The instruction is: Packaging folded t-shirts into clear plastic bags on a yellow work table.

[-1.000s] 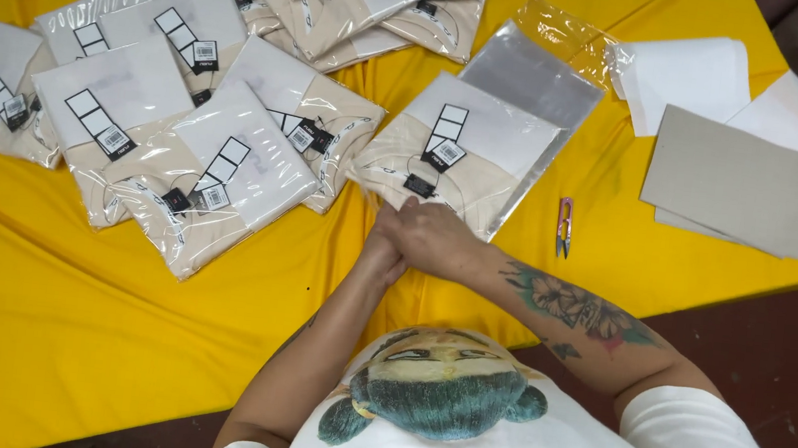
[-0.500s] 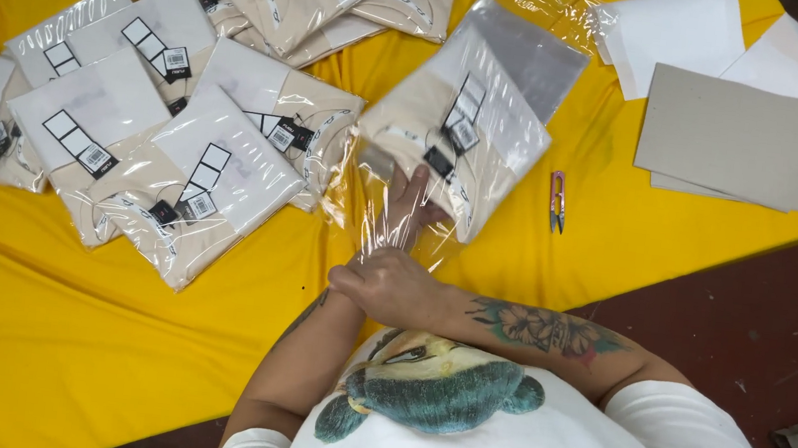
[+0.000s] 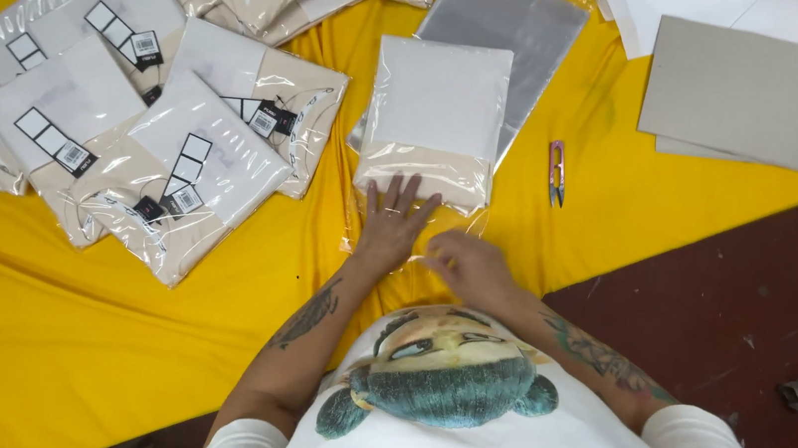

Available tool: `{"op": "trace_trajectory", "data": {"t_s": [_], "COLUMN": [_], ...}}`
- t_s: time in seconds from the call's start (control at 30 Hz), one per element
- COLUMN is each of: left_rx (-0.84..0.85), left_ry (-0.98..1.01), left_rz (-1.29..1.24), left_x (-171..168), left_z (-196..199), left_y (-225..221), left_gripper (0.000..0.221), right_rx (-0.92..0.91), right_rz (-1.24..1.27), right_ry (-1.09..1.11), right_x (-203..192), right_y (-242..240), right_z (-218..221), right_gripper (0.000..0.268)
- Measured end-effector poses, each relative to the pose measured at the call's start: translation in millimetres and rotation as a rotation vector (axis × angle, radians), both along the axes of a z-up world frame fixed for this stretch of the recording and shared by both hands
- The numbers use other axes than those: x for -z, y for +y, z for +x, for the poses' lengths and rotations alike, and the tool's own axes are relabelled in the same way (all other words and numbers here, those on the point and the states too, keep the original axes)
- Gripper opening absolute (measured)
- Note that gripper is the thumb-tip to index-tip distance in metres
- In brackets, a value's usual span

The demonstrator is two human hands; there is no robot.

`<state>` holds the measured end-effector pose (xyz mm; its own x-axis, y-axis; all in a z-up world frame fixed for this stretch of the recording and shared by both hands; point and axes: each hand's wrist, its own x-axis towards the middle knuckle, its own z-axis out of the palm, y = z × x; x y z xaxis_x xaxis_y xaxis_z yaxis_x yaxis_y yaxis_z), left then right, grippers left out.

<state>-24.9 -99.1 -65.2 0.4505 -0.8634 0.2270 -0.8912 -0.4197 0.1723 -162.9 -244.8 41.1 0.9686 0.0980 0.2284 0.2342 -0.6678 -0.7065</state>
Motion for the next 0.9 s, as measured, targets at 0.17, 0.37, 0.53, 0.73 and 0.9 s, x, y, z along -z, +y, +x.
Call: {"op": "trace_trajectory", "data": {"t_s": [0.17, 0.37, 0.53, 0.73, 0.9], "left_rx": [0.030, 0.221, 0.238, -0.337, -0.558], "left_ry": [0.011, 0.005, 0.151, -0.035, 0.087], "left_rz": [-0.076, -0.196, -0.333, -0.237, -0.055], "left_x": [18, 11, 30, 21, 21], "left_z": [-12, -25, -21, 3, 35], "left_y": [-21, -53, -15, 22, 22], "left_gripper": [0.051, 0.049, 0.044, 0.059, 0.057], "right_rx": [0.729, 0.467, 0.240, 0.367, 0.283], "right_rz": [0.306, 0.302, -0.064, -0.387, -0.448], "right_ry": [0.477, 0.527, 0.686, -0.134, -0.077], "right_x": [90, 129, 9, 69, 95], "right_y": [-55, -65, -59, -61, -57], "right_z": [-15, -10, 0, 79, 84], "right_gripper": [0.063, 0.023, 0.026, 0.049, 0.049]}}
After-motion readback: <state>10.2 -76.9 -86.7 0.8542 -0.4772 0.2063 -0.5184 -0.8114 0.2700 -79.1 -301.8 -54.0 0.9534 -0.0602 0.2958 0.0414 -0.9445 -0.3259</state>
